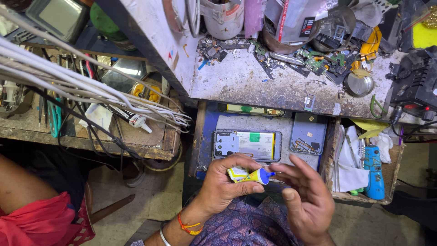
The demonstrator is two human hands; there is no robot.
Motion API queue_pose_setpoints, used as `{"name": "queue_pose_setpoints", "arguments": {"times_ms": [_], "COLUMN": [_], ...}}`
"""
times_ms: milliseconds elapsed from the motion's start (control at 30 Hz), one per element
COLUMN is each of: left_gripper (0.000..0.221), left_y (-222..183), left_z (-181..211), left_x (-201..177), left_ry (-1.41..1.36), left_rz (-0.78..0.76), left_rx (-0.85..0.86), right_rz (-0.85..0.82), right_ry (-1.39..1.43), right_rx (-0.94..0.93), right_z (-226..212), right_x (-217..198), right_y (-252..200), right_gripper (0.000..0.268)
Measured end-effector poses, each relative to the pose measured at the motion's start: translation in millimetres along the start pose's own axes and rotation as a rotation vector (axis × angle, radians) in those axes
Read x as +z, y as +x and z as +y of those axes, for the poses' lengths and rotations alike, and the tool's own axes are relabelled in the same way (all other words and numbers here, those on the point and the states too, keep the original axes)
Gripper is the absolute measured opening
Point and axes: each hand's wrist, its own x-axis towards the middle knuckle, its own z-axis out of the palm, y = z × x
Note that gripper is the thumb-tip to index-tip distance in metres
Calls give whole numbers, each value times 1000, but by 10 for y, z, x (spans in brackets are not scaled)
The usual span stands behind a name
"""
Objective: The person repairs a mobile phone by removing screws with a screwdriver, applying adhesive from a tube to the chassis, wiping the device with a cloth, and reassembling the back cover and SIM tray.
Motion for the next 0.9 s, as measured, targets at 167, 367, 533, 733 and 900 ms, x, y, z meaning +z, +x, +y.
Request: {"name": "queue_pose_setpoints", "arguments": {"times_ms": [167,367,533,733,900], "left_gripper": [32,33,35,50,70], "left_y": [33,-161,-345,-285,-257], "left_z": [10,222,392,747,801], "left_x": [-12,-24,-305,-606,-496], "left_ry": [98,405,1076,1404,1361], "left_rz": [-3,199,682,821,728], "left_rx": [58,225,805,667,606], "right_rz": [-16,65,17,-13,-25], "right_ry": [-630,-178,-177,-177,-134], "right_rx": [-416,-92,-77,-64,-90], "right_z": [59,151,341,452,344], "right_x": [-4,-22,-188,-252,-222], "right_y": [-32,5,23,11,59], "right_gripper": [33,52,45,42,42]}}
